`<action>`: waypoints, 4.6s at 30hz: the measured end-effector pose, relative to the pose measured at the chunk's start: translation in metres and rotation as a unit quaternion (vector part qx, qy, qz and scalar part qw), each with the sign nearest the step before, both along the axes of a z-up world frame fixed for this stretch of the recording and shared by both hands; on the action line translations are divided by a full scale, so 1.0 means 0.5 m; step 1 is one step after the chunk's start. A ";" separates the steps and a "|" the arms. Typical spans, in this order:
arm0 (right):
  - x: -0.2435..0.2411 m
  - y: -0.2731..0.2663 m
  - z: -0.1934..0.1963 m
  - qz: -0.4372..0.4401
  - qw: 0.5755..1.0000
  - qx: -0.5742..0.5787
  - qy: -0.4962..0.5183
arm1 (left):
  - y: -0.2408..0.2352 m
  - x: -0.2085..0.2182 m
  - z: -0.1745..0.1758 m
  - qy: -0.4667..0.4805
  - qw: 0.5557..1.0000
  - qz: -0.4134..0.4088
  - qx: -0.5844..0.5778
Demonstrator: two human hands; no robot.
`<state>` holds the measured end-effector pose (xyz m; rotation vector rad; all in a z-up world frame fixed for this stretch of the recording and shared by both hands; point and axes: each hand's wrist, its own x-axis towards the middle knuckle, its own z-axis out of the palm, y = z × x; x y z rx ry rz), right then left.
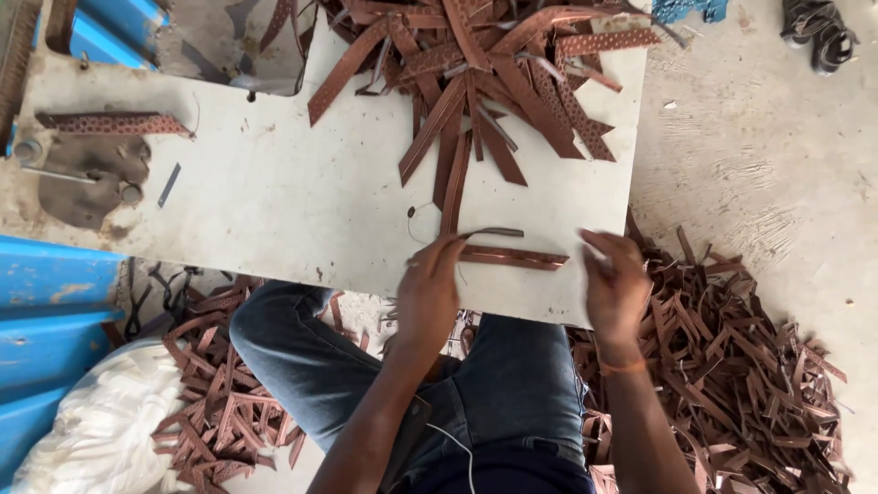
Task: Trim excess thread and material from patterned shoe straps using snips.
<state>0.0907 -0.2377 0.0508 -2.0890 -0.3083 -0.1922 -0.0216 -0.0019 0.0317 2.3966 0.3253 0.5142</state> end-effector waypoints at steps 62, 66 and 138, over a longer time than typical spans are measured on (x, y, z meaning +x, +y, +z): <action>-0.067 0.082 0.023 0.140 0.960 -0.238 0.043 | 0.007 0.064 0.006 0.059 0.986 -0.088 -0.128; -0.060 0.080 0.019 0.147 0.961 -0.228 0.059 | 0.009 0.069 0.001 0.096 0.984 -0.090 -0.119; -0.078 0.133 0.080 0.174 0.943 -0.261 -0.115 | -0.018 0.048 -0.010 0.018 0.992 -0.033 -0.117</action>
